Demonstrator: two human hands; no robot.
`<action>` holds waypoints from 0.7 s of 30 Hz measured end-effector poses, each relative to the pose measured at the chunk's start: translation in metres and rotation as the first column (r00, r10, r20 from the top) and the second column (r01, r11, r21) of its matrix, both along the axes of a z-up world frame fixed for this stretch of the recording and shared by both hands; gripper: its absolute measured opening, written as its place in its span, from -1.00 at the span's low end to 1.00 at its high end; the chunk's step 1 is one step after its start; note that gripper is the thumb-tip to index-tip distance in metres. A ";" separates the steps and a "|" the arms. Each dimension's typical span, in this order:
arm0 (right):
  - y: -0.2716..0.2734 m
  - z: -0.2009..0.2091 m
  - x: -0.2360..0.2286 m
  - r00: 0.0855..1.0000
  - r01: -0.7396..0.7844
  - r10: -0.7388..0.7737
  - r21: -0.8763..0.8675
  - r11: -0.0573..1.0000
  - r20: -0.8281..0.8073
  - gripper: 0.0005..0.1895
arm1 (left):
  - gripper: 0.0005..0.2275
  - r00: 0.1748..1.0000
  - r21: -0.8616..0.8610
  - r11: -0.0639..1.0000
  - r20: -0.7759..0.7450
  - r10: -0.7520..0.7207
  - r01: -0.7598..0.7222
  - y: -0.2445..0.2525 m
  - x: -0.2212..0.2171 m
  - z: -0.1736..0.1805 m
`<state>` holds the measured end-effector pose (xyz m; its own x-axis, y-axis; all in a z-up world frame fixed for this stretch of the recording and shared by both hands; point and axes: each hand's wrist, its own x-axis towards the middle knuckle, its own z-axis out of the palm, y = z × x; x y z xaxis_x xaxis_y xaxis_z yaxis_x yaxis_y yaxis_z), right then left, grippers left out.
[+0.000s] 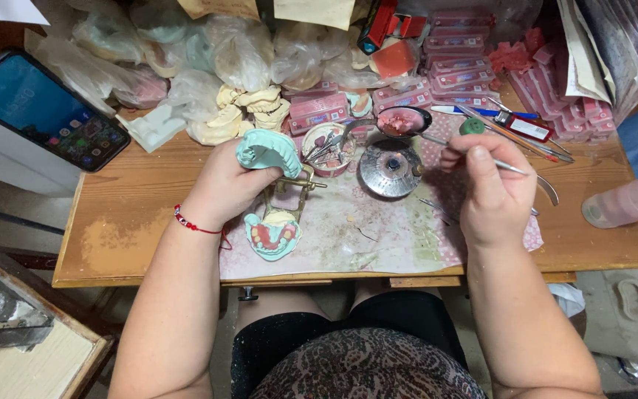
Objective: The person uses a rotary tool to shape a small pink object, then places it into a dental mold. They use a metal tool to apply and smooth pink material onto the teeth of the mold, adjusting the fit and smoothing the surface.
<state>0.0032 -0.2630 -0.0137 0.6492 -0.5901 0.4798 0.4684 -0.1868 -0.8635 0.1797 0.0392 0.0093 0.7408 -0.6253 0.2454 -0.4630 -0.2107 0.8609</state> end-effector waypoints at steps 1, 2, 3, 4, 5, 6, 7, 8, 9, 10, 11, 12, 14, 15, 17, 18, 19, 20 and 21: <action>-0.002 0.001 0.000 1.000 0.000 0.000 0.000 1.000 0.000 -0.71 | -0.83 1.000 0.000 1.000 0.000 0.000 0.000 0.000 0.000 0.001; -0.003 0.002 0.000 0.999 -0.034 0.035 0.108 0.994 -0.006 -0.70 | -0.83 1.000 0.003 1.000 0.002 0.002 -0.002 -0.001 -0.001 0.001; -0.005 0.003 0.001 0.998 -0.067 0.070 0.215 0.974 -0.007 -0.69 | -0.83 1.000 0.006 1.000 0.004 0.004 -0.004 -0.001 -0.001 0.002; -0.005 0.005 0.000 0.998 -0.066 0.070 0.215 0.974 -0.008 -0.69 | -0.83 1.000 0.006 1.000 0.004 0.004 -0.004 -0.001 0.000 -0.001; -0.004 0.007 0.000 0.996 -0.086 0.091 0.269 0.959 -0.006 -0.68 | -0.84 1.000 0.010 1.000 0.001 0.010 -0.010 -0.001 0.001 -0.003; -0.004 0.010 0.000 0.994 -0.104 0.111 0.322 0.941 -0.003 -0.67 | -0.86 1.000 0.013 1.000 -0.002 0.016 -0.016 -0.001 0.002 -0.005; -0.006 0.008 0.000 0.994 -0.103 0.110 0.321 0.941 -0.004 -0.67 | -0.86 1.000 0.013 1.000 -0.002 0.015 -0.015 -0.001 0.001 -0.002; -0.008 0.007 0.000 0.995 -0.099 0.103 0.354 0.930 0.008 -0.67 | -0.87 1.000 0.013 1.000 0.000 0.018 -0.018 -0.001 -0.001 0.002; -0.010 0.005 0.000 0.995 -0.096 0.096 0.386 0.917 0.019 -0.66 | -0.89 1.000 0.013 1.000 0.003 0.022 -0.022 -0.001 -0.003 0.005; -0.010 0.005 -0.001 0.995 -0.095 0.095 0.386 0.918 0.019 -0.66 | -0.89 1.000 0.012 1.000 0.003 0.021 -0.021 -0.001 -0.003 0.005; -0.010 0.005 -0.002 0.996 -0.087 0.089 0.399 0.913 0.013 -0.67 | -0.88 1.000 0.008 1.000 0.002 0.020 -0.020 -0.002 -0.003 0.005; -0.010 0.005 -0.002 0.997 -0.078 0.082 0.412 0.908 0.008 -0.68 | -0.87 1.000 0.004 1.000 0.001 0.018 -0.018 -0.002 -0.002 0.005; -0.011 0.005 -0.002 0.997 -0.072 0.076 0.421 0.904 0.007 -0.69 | -0.88 1.000 0.004 1.000 -0.001 0.020 -0.020 -0.002 -0.003 0.005; -0.011 0.005 -0.002 0.998 -0.066 0.070 0.428 0.901 0.007 -0.70 | -0.89 1.000 0.002 1.000 -0.003 0.022 -0.022 -0.002 -0.003 0.005; -0.016 0.000 -0.004 0.998 -0.059 0.060 0.439 0.897 0.011 -0.71 | -0.88 1.000 -0.001 1.000 -0.008 0.015 -0.015 0.000 -0.001 0.002; -0.018 -0.003 -0.004 0.999 -0.052 0.051 0.449 0.892 0.014 -0.72 | -0.87 1.000 -0.003 1.000 -0.014 0.009 -0.009 0.001 0.000 0.000; -0.015 0.002 -0.006 0.999 -0.051 0.051 0.449 0.892 0.013 -0.72 | -0.87 1.000 -0.003 1.000 -0.015 0.009 -0.009 0.002 0.001 -0.002; -0.012 0.006 -0.008 1.000 -0.010 0.021 0.498 0.867 -0.015 -0.73 | -0.86 0.998 0.040 0.999 0.059 -0.019 0.016 0.003 0.002 -0.005; -0.010 0.011 -0.009 0.999 0.031 -0.008 0.544 0.839 -0.045 -0.74 | -0.83 0.990 0.084 0.996 0.132 -0.049 0.038 0.003 0.003 -0.007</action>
